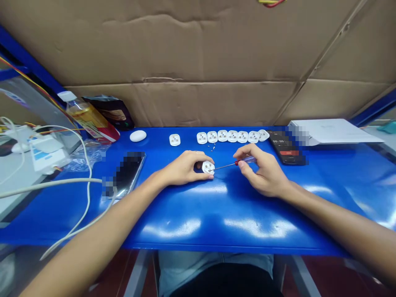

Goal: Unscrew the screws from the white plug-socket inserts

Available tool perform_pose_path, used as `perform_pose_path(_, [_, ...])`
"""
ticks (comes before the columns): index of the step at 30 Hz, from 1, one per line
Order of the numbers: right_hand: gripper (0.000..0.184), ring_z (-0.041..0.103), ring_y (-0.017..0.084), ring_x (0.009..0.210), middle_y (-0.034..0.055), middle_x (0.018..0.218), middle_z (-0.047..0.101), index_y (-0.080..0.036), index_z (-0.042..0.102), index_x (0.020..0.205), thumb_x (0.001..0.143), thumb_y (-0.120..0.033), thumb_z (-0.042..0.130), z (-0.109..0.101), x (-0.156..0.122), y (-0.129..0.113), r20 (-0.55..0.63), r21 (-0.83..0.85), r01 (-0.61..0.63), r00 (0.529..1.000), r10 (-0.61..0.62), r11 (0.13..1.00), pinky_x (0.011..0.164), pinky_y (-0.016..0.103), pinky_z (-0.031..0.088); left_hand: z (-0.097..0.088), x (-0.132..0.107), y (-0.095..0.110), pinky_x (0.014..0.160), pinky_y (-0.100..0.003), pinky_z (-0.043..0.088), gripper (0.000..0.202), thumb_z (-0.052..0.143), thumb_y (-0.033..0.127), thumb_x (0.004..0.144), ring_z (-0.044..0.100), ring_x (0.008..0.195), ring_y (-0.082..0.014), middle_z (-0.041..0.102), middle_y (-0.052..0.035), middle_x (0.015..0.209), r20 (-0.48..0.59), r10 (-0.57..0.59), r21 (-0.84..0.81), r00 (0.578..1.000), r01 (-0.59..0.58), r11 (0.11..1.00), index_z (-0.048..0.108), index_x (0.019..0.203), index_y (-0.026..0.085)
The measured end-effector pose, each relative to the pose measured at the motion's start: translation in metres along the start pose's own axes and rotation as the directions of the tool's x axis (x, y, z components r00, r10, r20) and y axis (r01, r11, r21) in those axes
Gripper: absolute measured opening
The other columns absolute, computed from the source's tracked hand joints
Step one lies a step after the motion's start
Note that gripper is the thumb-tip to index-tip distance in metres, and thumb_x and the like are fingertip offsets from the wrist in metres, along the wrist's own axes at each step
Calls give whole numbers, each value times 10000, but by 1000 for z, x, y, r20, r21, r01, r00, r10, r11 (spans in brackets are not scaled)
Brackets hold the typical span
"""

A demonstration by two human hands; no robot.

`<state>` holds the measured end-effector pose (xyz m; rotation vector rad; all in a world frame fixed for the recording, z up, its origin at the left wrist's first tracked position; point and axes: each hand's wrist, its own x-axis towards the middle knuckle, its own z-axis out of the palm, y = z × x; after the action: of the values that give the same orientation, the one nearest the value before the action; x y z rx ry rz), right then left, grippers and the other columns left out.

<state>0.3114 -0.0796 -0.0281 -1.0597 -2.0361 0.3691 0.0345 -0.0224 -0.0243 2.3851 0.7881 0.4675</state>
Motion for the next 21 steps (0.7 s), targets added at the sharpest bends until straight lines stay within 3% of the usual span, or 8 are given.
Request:
perform_pose_path(7, [123,760,233,828,59,967,776,-245,633,1099,1042,-346,594,0,1,-1,5,-20,-111,994,111,994,739,376,604,-1,0,0,849,-316,516,385,791,484,941,716,963,-222,783,-60,1107,0,-10,-13,1000,10,1000,764,1207,208])
perform_pose_path(12, [157,762,249,910,95,1071,772,-229,615,1148,994,-251,594,0,0,0,21,4,1,1000,-1,1000,800,407,631,-1,0,0,849,-309,516,388,798,483,937,718,979,-224,780,-58,1114,-2,-11,-31,1000,11,999,767,1203,201])
perform_pose_path(17, [131,769,237,847,67,999,783,-237,628,1117,1038,-335,593,0,1,0,12,-36,-71,997,72,997,746,379,613,0,-1,-1,863,-319,520,400,796,486,937,717,982,-228,778,-62,1116,-2,-5,-10,1000,5,1000,761,1216,201])
perform_pose_path(21, [90,763,230,855,69,1003,782,-252,630,1098,1022,-265,584,-1,0,-1,14,-20,-35,999,36,999,774,363,610,0,-1,-1,897,-326,524,397,780,483,952,718,1019,-237,773,-65,1152,-12,2,-16,1000,-2,1000,756,1226,197])
